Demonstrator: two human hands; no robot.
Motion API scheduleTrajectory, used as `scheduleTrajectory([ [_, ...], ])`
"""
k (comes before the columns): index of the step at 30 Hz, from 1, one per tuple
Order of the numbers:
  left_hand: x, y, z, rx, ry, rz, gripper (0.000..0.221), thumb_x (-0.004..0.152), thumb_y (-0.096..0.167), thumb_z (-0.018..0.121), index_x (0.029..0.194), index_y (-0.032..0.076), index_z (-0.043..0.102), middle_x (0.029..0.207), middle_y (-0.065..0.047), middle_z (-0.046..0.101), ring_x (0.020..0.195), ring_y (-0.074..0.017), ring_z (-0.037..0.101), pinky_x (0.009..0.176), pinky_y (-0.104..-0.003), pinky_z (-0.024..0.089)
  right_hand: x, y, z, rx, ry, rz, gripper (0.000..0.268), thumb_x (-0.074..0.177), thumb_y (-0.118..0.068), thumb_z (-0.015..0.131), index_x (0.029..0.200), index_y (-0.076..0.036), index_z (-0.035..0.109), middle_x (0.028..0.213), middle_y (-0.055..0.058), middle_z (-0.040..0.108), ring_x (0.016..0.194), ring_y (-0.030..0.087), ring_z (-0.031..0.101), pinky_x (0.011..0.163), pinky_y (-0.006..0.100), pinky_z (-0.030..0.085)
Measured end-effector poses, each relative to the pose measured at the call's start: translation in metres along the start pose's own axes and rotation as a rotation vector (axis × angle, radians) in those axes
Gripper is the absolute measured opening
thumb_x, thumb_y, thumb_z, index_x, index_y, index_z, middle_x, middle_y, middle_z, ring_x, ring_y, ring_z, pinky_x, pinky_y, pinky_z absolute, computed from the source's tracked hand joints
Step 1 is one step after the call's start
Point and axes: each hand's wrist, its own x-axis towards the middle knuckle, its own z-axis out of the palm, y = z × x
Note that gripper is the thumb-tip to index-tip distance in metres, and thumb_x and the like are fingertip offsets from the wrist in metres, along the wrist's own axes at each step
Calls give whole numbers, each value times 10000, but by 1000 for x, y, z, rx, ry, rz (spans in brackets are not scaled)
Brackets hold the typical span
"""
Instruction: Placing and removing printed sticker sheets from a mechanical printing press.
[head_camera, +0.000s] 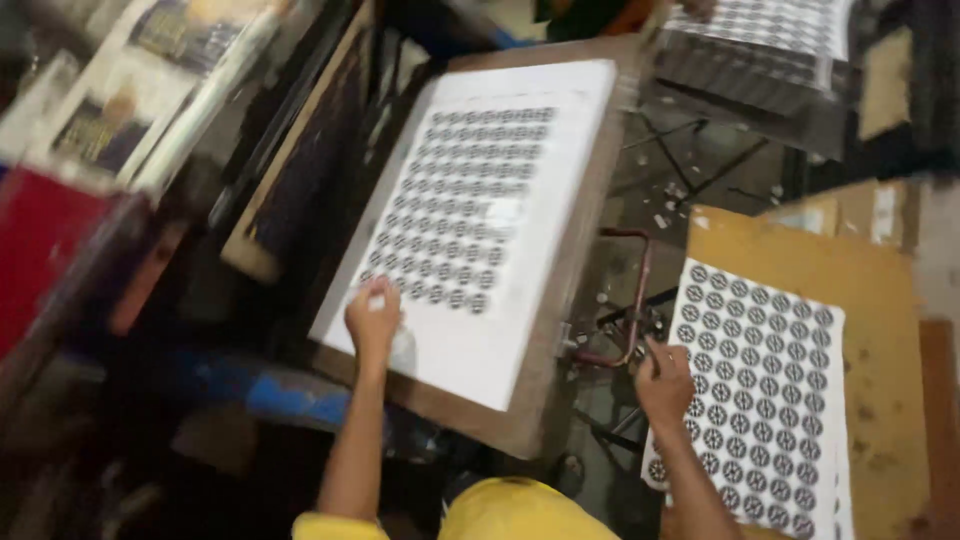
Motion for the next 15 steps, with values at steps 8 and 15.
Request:
scheduleTrajectory([
  [8,-258,132,55,-501,-443,-1,164,936,151,675,898,22,769,692,-9,701,563,-71,611,505,-245,499,-123,112,-2,-384,-418,401,1021,671,-494,846,1501,-77,421,1580,203,330,1419,468,325,1121,556,410],
  [15,-364,80,180,-181,-1053,156,162,920,139,720,1010,19,781,777,-47,761,648,-96,698,600,-251,553,-123,116,-22,-192,-705,540,995,756,-515,820,1571,-202,343,1708,130,143,1540,429,134,1144,554,358],
])
